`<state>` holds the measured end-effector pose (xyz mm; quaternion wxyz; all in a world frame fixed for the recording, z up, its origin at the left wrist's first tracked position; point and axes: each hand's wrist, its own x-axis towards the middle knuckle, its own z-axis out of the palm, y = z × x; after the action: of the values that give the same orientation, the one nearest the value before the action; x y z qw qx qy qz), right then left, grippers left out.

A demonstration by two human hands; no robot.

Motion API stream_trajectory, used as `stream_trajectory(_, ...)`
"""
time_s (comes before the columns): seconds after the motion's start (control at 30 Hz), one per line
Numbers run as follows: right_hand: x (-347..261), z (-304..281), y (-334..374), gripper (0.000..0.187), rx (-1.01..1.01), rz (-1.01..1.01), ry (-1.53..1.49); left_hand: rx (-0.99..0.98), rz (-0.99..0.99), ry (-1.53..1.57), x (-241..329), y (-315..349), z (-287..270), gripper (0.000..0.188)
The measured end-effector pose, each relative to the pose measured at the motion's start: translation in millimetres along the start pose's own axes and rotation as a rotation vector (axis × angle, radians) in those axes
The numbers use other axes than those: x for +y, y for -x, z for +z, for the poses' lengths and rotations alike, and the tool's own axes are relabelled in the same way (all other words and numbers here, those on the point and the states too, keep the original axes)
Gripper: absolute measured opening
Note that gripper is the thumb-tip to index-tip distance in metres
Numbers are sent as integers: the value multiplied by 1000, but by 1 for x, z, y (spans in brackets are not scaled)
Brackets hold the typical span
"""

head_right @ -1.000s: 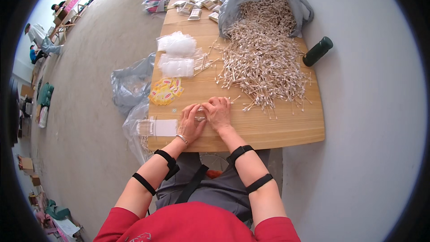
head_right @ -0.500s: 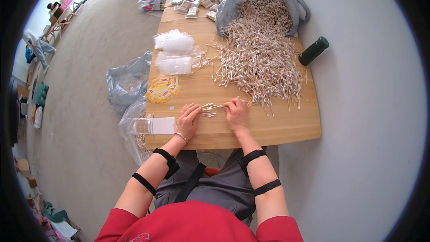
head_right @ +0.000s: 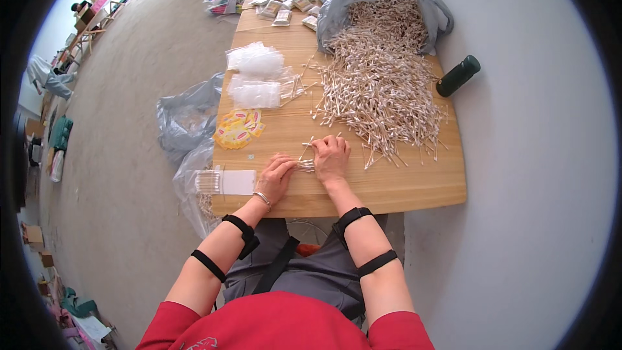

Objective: Manually organizing and grouping small white and pink tipped sticks on a template for packaging.

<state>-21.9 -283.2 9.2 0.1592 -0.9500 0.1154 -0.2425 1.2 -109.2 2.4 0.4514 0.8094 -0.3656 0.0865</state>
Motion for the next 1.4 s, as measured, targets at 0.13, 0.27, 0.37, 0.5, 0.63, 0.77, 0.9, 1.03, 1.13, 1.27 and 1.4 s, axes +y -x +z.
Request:
stream_trajectory(0.13,0,1,-4,5,19,30,16,15,38,-16,-2,1,1,14)
stream_trajectory(0.27,-15,4,-5,6,-70,-94,-66,6,29,6,-6,5,0,18)
stream_trajectory(0.37,-28,13,-4,5,-163,-208,-165,33,-55,-17,-1,5,2,30)
stream_trajectory(0.5,-18,11,-5,4,-171,-182,-156,108,-145,-144,19,-5,-4,50)
stream_trajectory(0.63,-7,1,-7,4,-186,-186,-155,-55,-111,-277,2,3,-4,51)
stream_trajectory(0.77,13,-8,-8,9,-120,-64,-31,-70,-156,-197,-3,5,2,51)
stream_trajectory(0.9,23,-24,-3,15,84,39,70,-39,-181,-392,29,-7,-10,50)
stream_trajectory(1.03,3,-23,15,19,90,79,-208,41,-194,-312,9,1,-10,48)
stream_trajectory(1.13,-12,-13,28,23,60,127,-403,103,-268,-104,-5,3,-8,45)
stream_trajectory(1.27,-31,1,32,32,63,247,-636,97,-275,-34,-10,4,-9,45)
stream_trajectory(1.4,-48,9,34,32,-1,258,-789,64,-237,78,1,6,5,47)
